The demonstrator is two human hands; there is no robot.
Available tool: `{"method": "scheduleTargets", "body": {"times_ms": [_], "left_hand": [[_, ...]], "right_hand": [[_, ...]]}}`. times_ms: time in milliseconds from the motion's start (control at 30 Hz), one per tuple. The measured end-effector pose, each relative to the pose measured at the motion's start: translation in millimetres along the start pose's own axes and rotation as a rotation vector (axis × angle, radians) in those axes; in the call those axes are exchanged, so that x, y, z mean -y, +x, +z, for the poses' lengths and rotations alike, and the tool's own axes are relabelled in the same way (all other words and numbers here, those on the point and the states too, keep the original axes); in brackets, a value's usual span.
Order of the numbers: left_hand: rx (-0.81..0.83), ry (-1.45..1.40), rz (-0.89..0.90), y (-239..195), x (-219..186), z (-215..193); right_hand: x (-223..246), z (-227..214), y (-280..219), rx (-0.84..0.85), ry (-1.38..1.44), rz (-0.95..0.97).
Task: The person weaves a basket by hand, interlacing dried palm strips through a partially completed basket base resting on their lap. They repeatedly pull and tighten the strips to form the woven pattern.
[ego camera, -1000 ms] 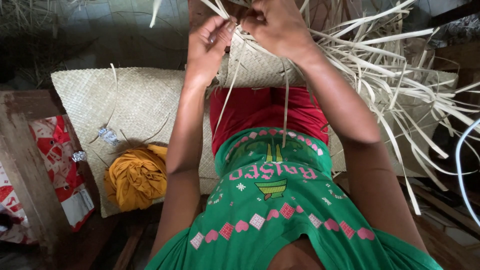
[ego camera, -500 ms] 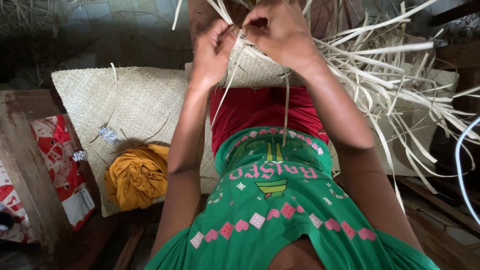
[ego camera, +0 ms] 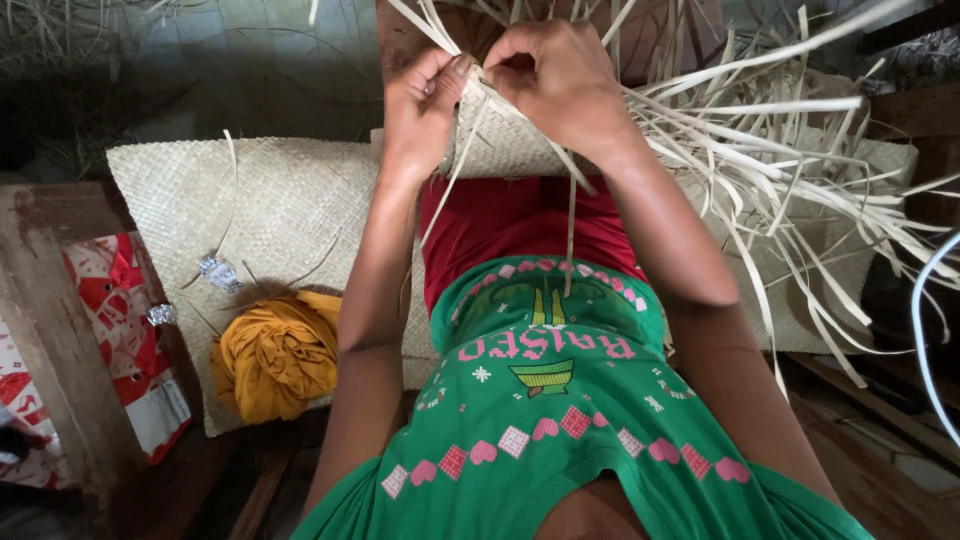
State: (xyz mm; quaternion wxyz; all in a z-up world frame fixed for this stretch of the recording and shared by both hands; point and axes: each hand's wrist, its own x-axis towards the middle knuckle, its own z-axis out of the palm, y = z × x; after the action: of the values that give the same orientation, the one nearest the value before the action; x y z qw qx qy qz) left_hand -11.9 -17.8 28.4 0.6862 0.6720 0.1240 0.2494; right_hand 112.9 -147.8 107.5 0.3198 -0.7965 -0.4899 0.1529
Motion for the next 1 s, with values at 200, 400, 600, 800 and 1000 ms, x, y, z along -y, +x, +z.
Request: {"method": "scheduleTargets", "body": {"times_ms": [200,400,600,800,1000], "left_hand": [[0.0,-0.061,0.011,-1,5,1],[-0.052,-0.007,0.048,-3,11,-1],[-0.059,0.025,0.019,-4,7,0],[-0.069,-0.045,0.019,-5,9,3],[-0.108,0.043,0.019,-5,8,4]], "right_hand": [[-5,5,1,0.002,-0.017,0.021],[-12,14,-3,-0.073,-0.115,-0.133],[-11,16,-1,-0.043,-0.31,-0.061],[-24,44,-7,-0.295,-0.545,-0.221],[-12,42,-13,-0.315,-0.506,-0.178]]}}
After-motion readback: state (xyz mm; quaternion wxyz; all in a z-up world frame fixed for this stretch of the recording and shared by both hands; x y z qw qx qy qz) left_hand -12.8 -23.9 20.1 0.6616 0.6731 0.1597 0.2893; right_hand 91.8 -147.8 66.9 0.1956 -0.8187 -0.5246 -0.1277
